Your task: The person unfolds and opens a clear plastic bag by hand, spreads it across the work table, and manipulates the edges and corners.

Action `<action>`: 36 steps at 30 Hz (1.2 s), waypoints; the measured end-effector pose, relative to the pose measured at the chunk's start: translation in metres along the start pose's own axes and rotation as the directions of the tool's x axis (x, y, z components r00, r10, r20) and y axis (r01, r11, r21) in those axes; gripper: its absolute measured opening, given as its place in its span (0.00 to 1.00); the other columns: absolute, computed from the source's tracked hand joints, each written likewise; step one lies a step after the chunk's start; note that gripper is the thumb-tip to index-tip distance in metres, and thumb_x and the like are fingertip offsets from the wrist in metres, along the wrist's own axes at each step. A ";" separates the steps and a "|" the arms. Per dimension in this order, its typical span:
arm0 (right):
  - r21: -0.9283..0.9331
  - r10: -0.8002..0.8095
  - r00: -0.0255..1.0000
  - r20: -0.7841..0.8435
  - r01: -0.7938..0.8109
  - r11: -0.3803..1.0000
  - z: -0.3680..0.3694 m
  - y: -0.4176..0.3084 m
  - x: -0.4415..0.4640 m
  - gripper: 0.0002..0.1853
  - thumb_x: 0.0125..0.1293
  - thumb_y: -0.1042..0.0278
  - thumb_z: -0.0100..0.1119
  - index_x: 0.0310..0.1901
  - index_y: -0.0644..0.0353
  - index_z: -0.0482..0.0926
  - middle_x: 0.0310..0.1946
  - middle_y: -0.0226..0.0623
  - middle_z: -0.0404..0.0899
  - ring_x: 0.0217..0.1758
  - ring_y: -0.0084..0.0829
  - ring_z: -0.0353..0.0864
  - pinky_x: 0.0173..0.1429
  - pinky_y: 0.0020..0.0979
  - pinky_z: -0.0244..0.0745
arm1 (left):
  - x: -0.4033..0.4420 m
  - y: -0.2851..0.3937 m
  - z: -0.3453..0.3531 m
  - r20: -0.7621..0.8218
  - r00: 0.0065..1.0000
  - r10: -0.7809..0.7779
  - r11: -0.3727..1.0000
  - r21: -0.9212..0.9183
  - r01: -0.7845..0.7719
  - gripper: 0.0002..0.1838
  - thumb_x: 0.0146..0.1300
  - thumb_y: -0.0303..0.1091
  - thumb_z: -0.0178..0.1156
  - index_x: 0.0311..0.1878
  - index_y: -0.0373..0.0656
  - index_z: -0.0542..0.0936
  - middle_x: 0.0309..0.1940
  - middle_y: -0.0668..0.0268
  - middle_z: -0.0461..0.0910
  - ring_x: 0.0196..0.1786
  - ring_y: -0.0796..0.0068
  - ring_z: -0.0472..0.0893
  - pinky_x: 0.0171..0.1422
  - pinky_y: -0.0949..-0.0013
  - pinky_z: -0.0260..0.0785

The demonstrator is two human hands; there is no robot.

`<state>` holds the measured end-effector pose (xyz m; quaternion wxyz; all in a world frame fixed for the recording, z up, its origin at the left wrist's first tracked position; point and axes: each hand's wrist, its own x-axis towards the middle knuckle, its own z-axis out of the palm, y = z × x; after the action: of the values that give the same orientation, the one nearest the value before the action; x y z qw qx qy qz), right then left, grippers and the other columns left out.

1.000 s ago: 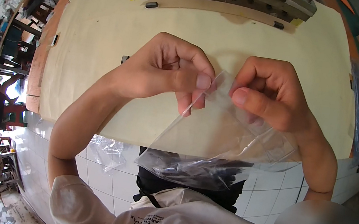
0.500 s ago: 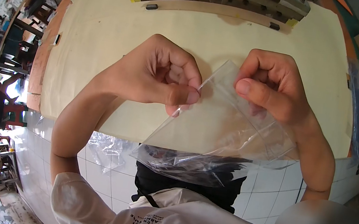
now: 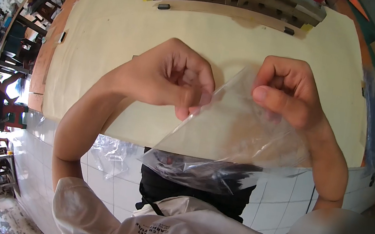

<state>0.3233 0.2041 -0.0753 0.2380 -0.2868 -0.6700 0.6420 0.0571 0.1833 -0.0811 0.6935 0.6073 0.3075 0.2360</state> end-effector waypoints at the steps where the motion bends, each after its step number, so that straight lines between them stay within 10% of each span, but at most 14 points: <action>1: -0.006 -0.004 1.000 -0.001 0.004 1.000 -0.001 0.000 0.001 0.08 0.65 0.68 0.62 0.31 0.61 0.76 0.20 0.25 0.76 0.19 0.14 0.73 0.21 0.19 0.66 | 0.000 0.001 0.000 0.000 1.000 0.006 1.000 0.005 -0.006 0.02 0.56 0.15 0.61 0.33 0.28 0.79 0.25 0.60 0.81 0.25 0.75 0.83 0.29 0.73 0.77; 10: -0.079 -0.025 0.997 0.074 0.030 0.996 0.002 -0.003 0.001 0.08 0.64 0.69 0.62 0.31 0.63 0.76 0.22 0.27 0.76 0.20 0.16 0.73 0.23 0.20 0.67 | 0.001 -0.004 0.001 0.098 0.992 -0.080 0.989 0.134 0.067 0.03 0.54 0.15 0.59 0.33 0.28 0.78 0.26 0.63 0.81 0.28 0.78 0.81 0.31 0.75 0.74; 16: -0.149 -0.125 0.980 0.154 0.148 0.978 -0.007 -0.008 0.000 0.06 0.69 0.70 0.57 0.36 0.64 0.75 0.25 0.28 0.77 0.27 0.16 0.74 0.32 0.21 0.70 | -0.003 -0.014 0.015 -0.059 0.988 0.145 0.971 0.202 -0.130 0.04 0.52 0.20 0.57 0.31 0.30 0.79 0.24 0.66 0.80 0.28 0.84 0.79 0.32 0.79 0.68; 22: -0.160 -0.065 0.995 -0.078 0.052 0.986 0.031 -0.036 -0.038 0.06 0.72 0.71 0.52 0.38 0.65 0.73 0.29 0.33 0.81 0.33 0.23 0.83 0.40 0.26 0.78 | -0.026 -0.005 0.064 -0.329 0.850 0.411 0.870 0.421 -0.257 0.06 0.61 0.25 0.54 0.32 0.31 0.77 0.23 0.66 0.79 0.28 0.81 0.79 0.33 0.75 0.69; 28: -0.533 -0.336 0.900 -0.278 0.146 0.833 0.079 -0.052 -0.089 0.07 0.74 0.71 0.49 0.39 0.65 0.72 0.27 0.38 0.82 0.29 0.26 0.84 0.38 0.27 0.79 | -0.065 -0.003 0.124 -0.374 0.656 0.655 0.634 0.745 -0.208 0.04 0.69 0.23 0.54 0.39 0.32 0.74 0.27 0.60 0.80 0.33 0.73 0.82 0.41 0.71 0.74; 36: -0.573 -0.523 0.759 -0.388 0.246 0.782 0.103 -0.071 -0.119 0.09 0.76 0.67 0.49 0.40 0.63 0.73 0.23 0.34 0.80 0.27 0.21 0.80 0.34 0.22 0.74 | -0.085 -0.018 0.144 -0.505 0.484 0.715 0.676 0.674 -0.297 0.04 0.67 0.24 0.57 0.38 0.33 0.78 0.27 0.56 0.81 0.32 0.65 0.85 0.40 0.70 0.74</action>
<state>0.3323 0.0465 -0.0054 0.4629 -0.3526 -0.7631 0.2813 0.0994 0.0200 -0.0768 0.2156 0.6777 0.4069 0.5733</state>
